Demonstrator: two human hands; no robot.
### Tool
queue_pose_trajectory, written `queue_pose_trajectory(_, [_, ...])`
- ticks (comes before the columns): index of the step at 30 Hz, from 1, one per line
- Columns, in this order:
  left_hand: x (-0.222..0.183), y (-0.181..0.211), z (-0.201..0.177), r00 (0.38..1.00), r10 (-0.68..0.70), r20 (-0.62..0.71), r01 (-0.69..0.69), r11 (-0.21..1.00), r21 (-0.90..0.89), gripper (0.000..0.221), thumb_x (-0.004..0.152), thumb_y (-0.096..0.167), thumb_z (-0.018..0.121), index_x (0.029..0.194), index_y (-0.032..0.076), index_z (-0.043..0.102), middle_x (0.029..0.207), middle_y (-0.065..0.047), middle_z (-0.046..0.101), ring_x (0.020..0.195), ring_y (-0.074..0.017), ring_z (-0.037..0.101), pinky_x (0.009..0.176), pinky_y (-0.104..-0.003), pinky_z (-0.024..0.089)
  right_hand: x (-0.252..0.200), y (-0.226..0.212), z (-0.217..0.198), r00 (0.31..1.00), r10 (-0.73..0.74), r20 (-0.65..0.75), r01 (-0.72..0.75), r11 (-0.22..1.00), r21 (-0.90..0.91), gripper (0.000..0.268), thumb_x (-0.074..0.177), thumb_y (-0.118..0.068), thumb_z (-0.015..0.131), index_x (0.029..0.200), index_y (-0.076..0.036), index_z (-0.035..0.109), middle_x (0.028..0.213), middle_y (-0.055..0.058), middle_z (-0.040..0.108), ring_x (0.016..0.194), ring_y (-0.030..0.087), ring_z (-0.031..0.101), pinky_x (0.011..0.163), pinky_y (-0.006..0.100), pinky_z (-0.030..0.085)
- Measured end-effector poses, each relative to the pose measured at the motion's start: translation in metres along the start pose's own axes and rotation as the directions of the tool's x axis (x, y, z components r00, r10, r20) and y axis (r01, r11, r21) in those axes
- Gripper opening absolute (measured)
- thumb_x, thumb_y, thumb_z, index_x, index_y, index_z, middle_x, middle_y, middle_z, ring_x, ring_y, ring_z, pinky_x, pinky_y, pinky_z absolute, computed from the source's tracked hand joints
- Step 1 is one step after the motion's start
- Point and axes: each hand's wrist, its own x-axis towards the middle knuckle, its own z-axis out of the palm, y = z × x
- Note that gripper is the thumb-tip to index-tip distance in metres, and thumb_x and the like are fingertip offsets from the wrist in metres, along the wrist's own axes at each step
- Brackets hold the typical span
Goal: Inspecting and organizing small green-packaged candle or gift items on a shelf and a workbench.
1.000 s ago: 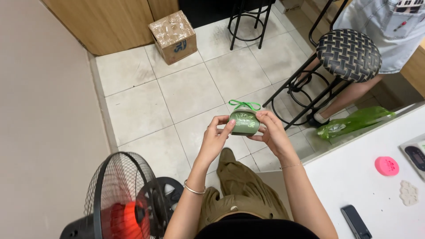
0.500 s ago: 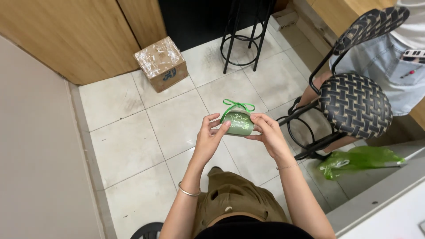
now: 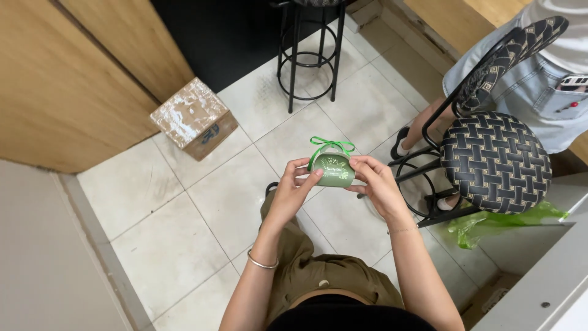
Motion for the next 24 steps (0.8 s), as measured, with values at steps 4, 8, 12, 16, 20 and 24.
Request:
queue_pose_trajectory(4, [0.070,0.018,-0.022,0.995,0.017,0.102,-0.017,1.000,0.003,0.067,0.089,0.041,0.074,0.137,0.001,0.050,0.122,-0.017,0.068,0.101,-0.0172,0.071,0.081,-0.030,0.055,0.048,-0.018,0.011,0.997,-0.036,-0.065,0.039,0.999,0.034,0.031,0.098,-0.027,0.062,0.118,-0.003,0.066,0.115,0.006,0.069,0.105,0.018,0.067,0.087,0.044,0.061])
queue_pose_trajectory(8, [0.143,0.062,-0.048,0.976,0.026,0.215,-0.046,0.995,0.086,0.067,0.088,0.042,0.075,0.136,0.002,0.052,0.121,-0.016,0.069,0.096,-0.0179,0.070,0.081,-0.029,0.055,0.098,-0.050,0.032,0.986,-0.085,-0.142,0.098,0.991,0.086,0.030,0.099,-0.027,0.061,0.117,-0.004,0.067,0.116,0.006,0.069,0.103,0.018,0.067,0.086,0.044,0.061])
queue_pose_trajectory(12, [0.208,0.095,-0.071,0.947,0.058,0.315,-0.100,0.988,0.116,0.067,0.087,0.043,0.075,0.135,0.002,0.053,0.120,-0.015,0.070,0.096,-0.0165,0.071,0.081,-0.029,0.056,0.146,-0.070,0.051,0.969,-0.121,-0.215,0.155,0.977,0.149,0.029,0.098,-0.027,0.062,0.116,-0.005,0.066,0.116,0.005,0.070,0.103,0.017,0.068,0.086,0.044,0.061])
queue_pose_trajectory(16, [0.260,0.107,-0.082,0.916,0.053,0.398,-0.096,0.991,0.089,0.066,0.087,0.042,0.076,0.134,0.001,0.055,0.116,-0.017,0.070,0.095,-0.0169,0.071,0.080,-0.029,0.056,0.177,-0.086,0.061,0.957,-0.136,-0.256,0.178,0.973,0.150,0.029,0.099,-0.027,0.062,0.117,-0.005,0.067,0.116,0.005,0.070,0.104,0.017,0.068,0.087,0.043,0.061])
queue_pose_trajectory(20, [0.297,0.109,-0.078,0.895,0.032,0.445,-0.090,0.990,0.109,0.063,0.088,0.041,0.075,0.133,0.001,0.056,0.118,-0.016,0.070,0.094,-0.0177,0.069,0.079,-0.029,0.054,0.201,-0.094,0.053,0.943,-0.132,-0.305,0.189,0.968,0.163,0.027,0.099,-0.027,0.063,0.116,-0.006,0.067,0.113,0.005,0.069,0.103,0.017,0.068,0.086,0.042,0.060])
queue_pose_trajectory(24, [0.332,0.110,-0.062,0.860,0.016,0.510,-0.064,0.995,0.077,0.063,0.089,0.041,0.075,0.133,0.000,0.056,0.120,-0.017,0.070,0.099,-0.0176,0.070,0.081,-0.030,0.055,0.220,-0.104,0.036,0.927,-0.132,-0.351,0.191,0.972,0.139,0.026,0.100,-0.026,0.064,0.116,-0.005,0.068,0.111,0.004,0.068,0.101,0.016,0.066,0.085,0.041,0.060])
